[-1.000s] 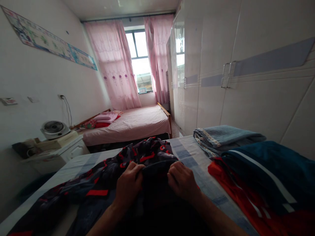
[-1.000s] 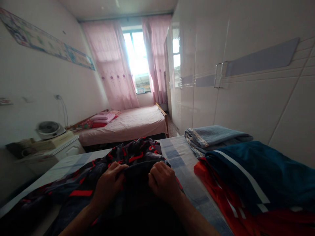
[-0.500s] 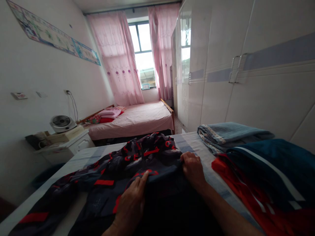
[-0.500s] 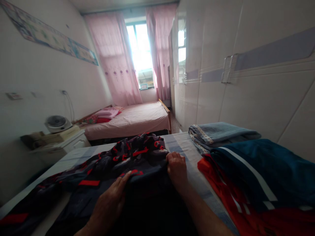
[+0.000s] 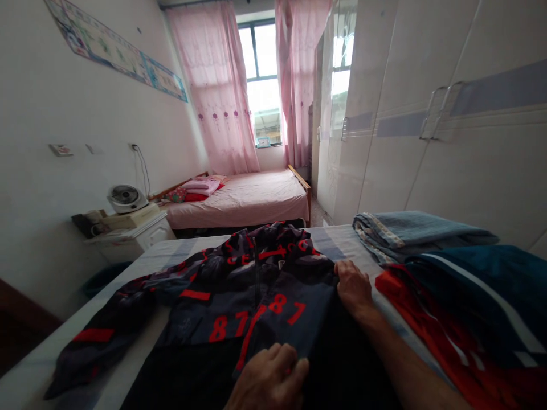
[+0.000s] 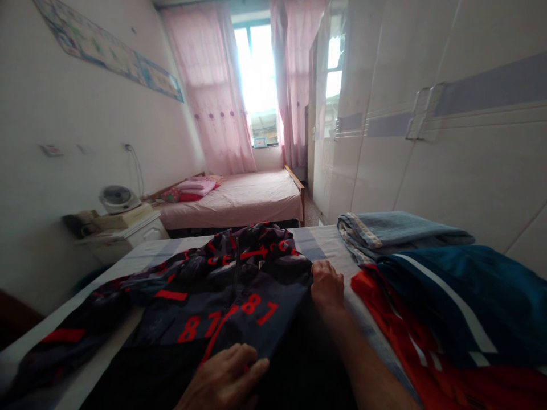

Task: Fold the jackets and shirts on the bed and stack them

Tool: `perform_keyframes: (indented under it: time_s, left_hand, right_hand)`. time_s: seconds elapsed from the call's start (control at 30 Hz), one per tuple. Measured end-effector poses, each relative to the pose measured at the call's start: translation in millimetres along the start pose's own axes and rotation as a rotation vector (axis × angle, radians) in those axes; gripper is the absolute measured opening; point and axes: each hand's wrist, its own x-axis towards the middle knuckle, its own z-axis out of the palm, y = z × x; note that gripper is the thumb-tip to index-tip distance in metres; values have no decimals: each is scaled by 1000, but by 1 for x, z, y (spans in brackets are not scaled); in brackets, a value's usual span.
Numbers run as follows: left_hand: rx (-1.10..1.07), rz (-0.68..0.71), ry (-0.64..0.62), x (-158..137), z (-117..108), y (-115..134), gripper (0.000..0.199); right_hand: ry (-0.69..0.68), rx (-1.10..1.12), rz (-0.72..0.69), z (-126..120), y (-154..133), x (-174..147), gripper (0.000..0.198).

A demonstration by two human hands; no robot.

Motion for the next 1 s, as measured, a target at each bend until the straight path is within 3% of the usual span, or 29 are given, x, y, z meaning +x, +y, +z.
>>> perform_keyframes:
  time_s: [0.07, 0.13, 0.23, 0.3, 0.4, 0.47, 0.53, 0.63, 0.77, 0.83, 0.9, 1.0]
  left_hand:
    - [-117, -37, -17, 2, -8, -2, 16]
    - [-113, -93, 24, 1, -14, -7, 22]
    - [-31, -133, 25, -11, -15, -17, 40]
    - [-39, -163, -73, -20, -11, -19, 52]
    - [-108, -222, -173, -28, -9, -16, 54]
    - [-172, -237, -189, -30, -13, -16, 48]
    - [-252, -281, -179, -34, -21, -26, 36]
    - [-210, -530, -83, -54, -40, -64, 31]
    - [275, -1120, -52, -115, -74, -135, 40]
    - [374, -1332, -28, -152, -92, -161, 46]
    - [388, -1485, -21, -182, -106, -174, 47]
    - [339, -1578, 8, -207, -117, -182, 31]
  right_hand:
    - [3, 17, 27, -5, 4, 3, 28]
    - [103, 41, 13, -16, 1, 7, 29]
    - [293, 149, -163, -31, -19, 5, 32]
    - [301, 211, -338, -30, -38, -4, 34]
    - [57, 192, -561, -8, -58, -23, 39]
    - [-131, 154, -615, 12, -59, -31, 41]
    - [-219, 137, -608, 26, -54, -32, 43]
    - [-237, 134, -594, 34, -45, -27, 45]
    - [-254, 117, -597, 33, -43, -23, 46]
    - [-253, 109, -597, 32, -44, -23, 47]
    - [-257, 102, -594, 33, -45, -24, 47]
    - [-259, 101, -594, 34, -44, -24, 47]
